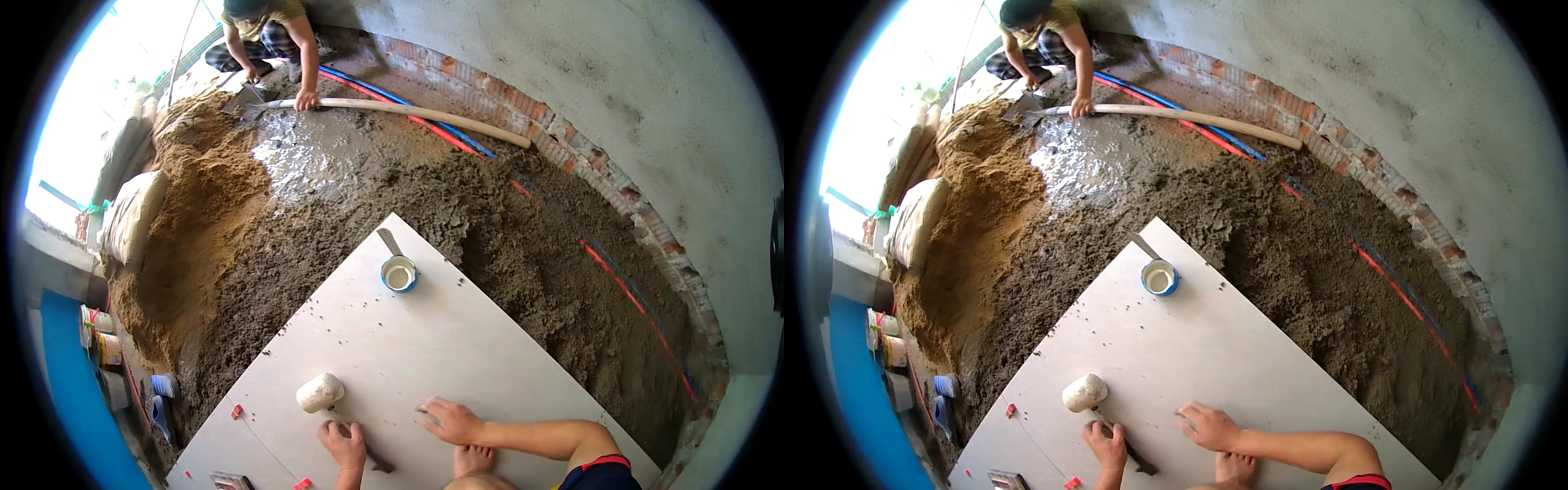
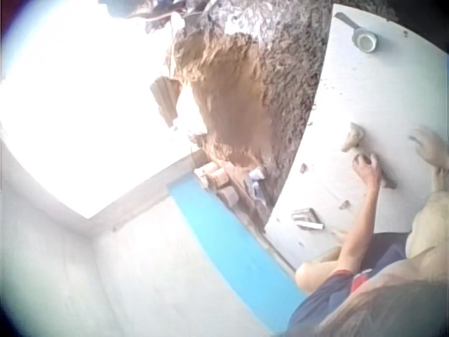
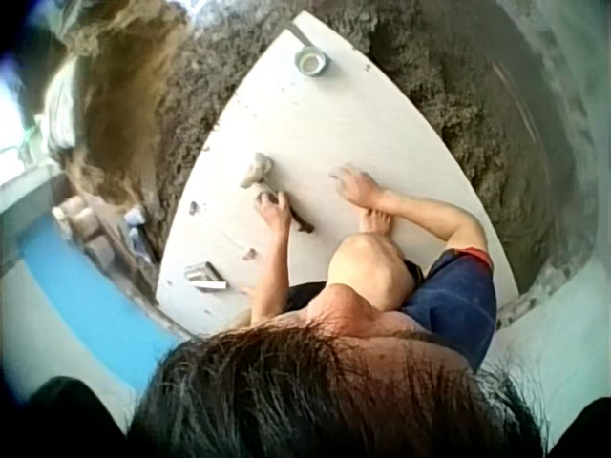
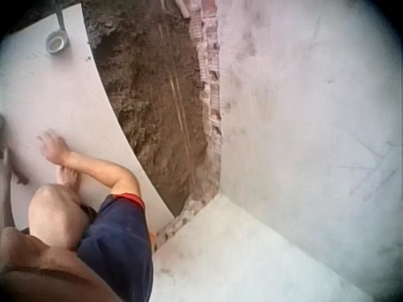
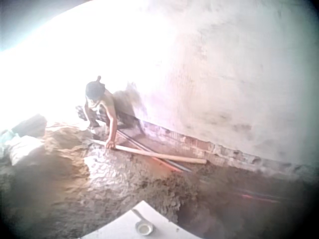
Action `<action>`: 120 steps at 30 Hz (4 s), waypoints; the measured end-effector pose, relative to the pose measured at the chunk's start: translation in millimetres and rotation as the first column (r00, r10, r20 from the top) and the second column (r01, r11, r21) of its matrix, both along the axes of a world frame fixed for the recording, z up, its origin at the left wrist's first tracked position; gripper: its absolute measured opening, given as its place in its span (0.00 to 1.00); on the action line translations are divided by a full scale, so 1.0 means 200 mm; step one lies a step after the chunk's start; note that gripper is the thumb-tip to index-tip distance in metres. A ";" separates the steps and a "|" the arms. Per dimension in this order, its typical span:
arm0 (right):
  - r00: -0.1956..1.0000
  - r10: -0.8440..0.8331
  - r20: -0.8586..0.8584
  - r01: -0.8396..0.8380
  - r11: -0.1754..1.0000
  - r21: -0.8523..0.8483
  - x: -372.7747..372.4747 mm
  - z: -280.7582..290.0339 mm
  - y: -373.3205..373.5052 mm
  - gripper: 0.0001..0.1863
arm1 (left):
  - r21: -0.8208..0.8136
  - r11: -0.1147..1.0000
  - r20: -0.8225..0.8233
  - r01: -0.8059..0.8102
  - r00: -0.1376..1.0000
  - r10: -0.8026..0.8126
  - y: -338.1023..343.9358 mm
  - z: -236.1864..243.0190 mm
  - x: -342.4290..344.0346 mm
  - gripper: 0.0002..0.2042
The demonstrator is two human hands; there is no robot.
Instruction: The person installs tiles on a floor by placing spacers and clips between them, applying mortar with a trowel, and tapping the tiles into place with a rubber mallet.
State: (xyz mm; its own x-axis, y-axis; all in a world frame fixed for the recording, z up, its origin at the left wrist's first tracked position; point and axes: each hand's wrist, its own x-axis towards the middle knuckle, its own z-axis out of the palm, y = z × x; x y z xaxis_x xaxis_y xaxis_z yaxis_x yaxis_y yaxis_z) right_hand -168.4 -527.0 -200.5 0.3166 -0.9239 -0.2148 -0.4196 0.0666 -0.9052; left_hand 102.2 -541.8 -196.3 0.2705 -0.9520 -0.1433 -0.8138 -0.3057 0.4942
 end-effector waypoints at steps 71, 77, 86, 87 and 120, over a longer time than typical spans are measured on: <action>-0.300 0.415 -0.859 -0.263 0.830 0.493 0.24 0.36 -2.56 0.32 | -0.187 0.763 0.623 -0.618 0.526 0.579 -0.28 -0.40 1.56 0.35; -0.095 0.001 -0.995 -0.362 0.932 0.035 0.17 0.58 -3.07 0.32 | -0.210 0.787 0.618 -0.580 0.545 0.567 -0.28 -0.43 1.56 0.36; -0.231 0.194 -0.953 -0.625 0.721 0.298 0.25 0.22 -2.65 0.31 | -0.176 0.779 0.596 -0.601 0.565 0.571 -0.30 -0.39 1.52 0.35; -0.166 0.449 -0.878 -0.460 0.752 0.472 0.50 0.23 -2.44 0.32 | -0.175 0.762 0.611 -0.624 0.538 0.581 -0.27 -0.37 1.55 0.35; 0.394 -0.376 -0.839 -0.490 0.687 -0.537 0.86 0.67 -3.16 0.11 | -0.216 0.784 0.606 -0.582 0.550 0.574 -0.25 -0.40 1.58 0.36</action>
